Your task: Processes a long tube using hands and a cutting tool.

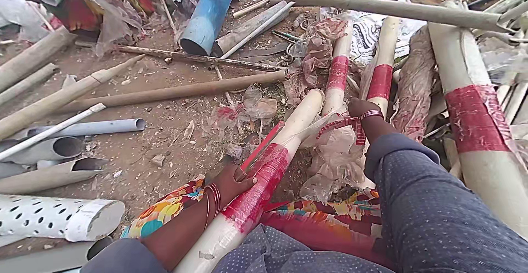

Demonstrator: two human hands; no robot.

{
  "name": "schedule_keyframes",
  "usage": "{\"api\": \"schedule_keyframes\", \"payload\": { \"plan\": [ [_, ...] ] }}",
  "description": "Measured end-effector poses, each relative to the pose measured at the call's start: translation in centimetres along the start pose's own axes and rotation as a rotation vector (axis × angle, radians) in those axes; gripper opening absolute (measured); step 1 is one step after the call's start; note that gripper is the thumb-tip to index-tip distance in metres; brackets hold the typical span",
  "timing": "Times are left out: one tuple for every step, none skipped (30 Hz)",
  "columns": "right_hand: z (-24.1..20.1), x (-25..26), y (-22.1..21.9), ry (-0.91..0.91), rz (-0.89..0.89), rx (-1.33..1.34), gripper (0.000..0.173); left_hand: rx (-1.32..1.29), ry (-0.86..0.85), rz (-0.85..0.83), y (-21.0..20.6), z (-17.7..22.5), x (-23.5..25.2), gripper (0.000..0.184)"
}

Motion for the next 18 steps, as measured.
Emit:
{"api": "schedule_keyframes", "payload": {
  "plan": [
    [-0.8, -0.7, 0.5, -0.010, 0.031, 0.015, 0.046, -0.001, -0.005, -0.001, 0.1, -0.1, 0.1, 0.059],
    [-2.6, -2.2, 1.3, -0.030, 0.003, 0.074, 0.044, -0.011, -0.015, 0.002, 0.2, -0.3, 0.3, 0.058],
    [-5.0, -4.4, 2.6, -0.083, -0.126, 0.191, 0.042, -0.025, -0.023, 0.005, 0.2, -0.4, 0.5, 0.057],
    [-7.0, -6.4, 3.9, -0.136, -0.152, 0.293, 0.039, -0.033, -0.028, 0.001, 0.3, -0.5, 0.7, 0.057],
    [-7.9, -7.8, 5.1, -0.182, -0.103, 0.381, 0.038, -0.036, -0.031, -0.005, 0.3, -0.7, 0.8, 0.056],
    [-8.0, -8.6, 6.4, -0.212, -0.009, 0.435, 0.036, -0.038, -0.031, -0.008, 0.3, -0.8, 1.0, 0.056],
    [-7.4, -8.9, 7.6, -0.239, 0.095, 0.474, 0.036, -0.048, -0.031, -0.010, 0.4, -0.8, 1.0, 0.055],
    [-6.4, -8.7, 8.4, -0.248, 0.173, 0.505, 0.038, -0.063, -0.033, -0.010, 0.4, -0.8, 1.1, 0.054],
    [-5.1, -7.9, 8.9, -0.210, 0.220, 0.514, 0.039, -0.074, -0.034, -0.011, 0.4, -0.9, 1.2, 0.053],
    [-3.7, -6.4, 8.9, -0.123, 0.265, 0.507, 0.038, -0.074, -0.030, -0.020, 0.4, -1.0, 1.3, 0.053],
    [-2.6, -4.6, 8.5, -0.024, 0.338, 0.480, 0.035, -0.071, -0.032, -0.022, 0.4, -1.0, 1.4, 0.054],
    [-3.2, -3.4, 7.9, 0.058, 0.304, 0.487, 0.032, -0.069, -0.038, -0.018, 0.3, -1.1, 1.6, 0.054],
    [-5.4, -3.0, 7.1, 0.139, 0.202, 0.487, 0.030, -0.071, -0.044, -0.012, 0.3, -1.1, 1.7, 0.053],
    [-8.5, -3.1, 6.0, 0.238, 0.079, 0.461, 0.030, -0.075, -0.043, -0.010, 0.3, -1.2, 1.8, 0.053],
    [-11.8, -3.4, 4.5, 0.358, -0.053, 0.405, 0.030, -0.074, -0.036, -0.008, 0.3, -1.2, 1.8, 0.053],
    [-14.8, -3.8, 2.7, 0.489, -0.167, 0.318, 0.031, -0.074, -0.032, -0.004, 0.3, -1.2, 1.7, 0.053],
    [-17.4, -4.3, 0.7, 0.599, -0.255, 0.212, 0.035, -0.073, -0.033, 0.001, 0.2, -1.2, 1.7, 0.054],
    [-19.4, -5.0, -1.2, 0.660, -0.340, 0.086, 0.042, -0.071, -0.035, 0.005, 0.2, -1.2, 1.7, 0.053]
  ]
}}
Point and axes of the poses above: each hand's wrist, its own x-axis towards the middle knuckle, its own y-axis out of the back of the hand, z = x × y, the point moved 9 cm from there along x, towards the middle knuckle, and after that the axes turned 15 degrees about y, right-handed, at the moved point
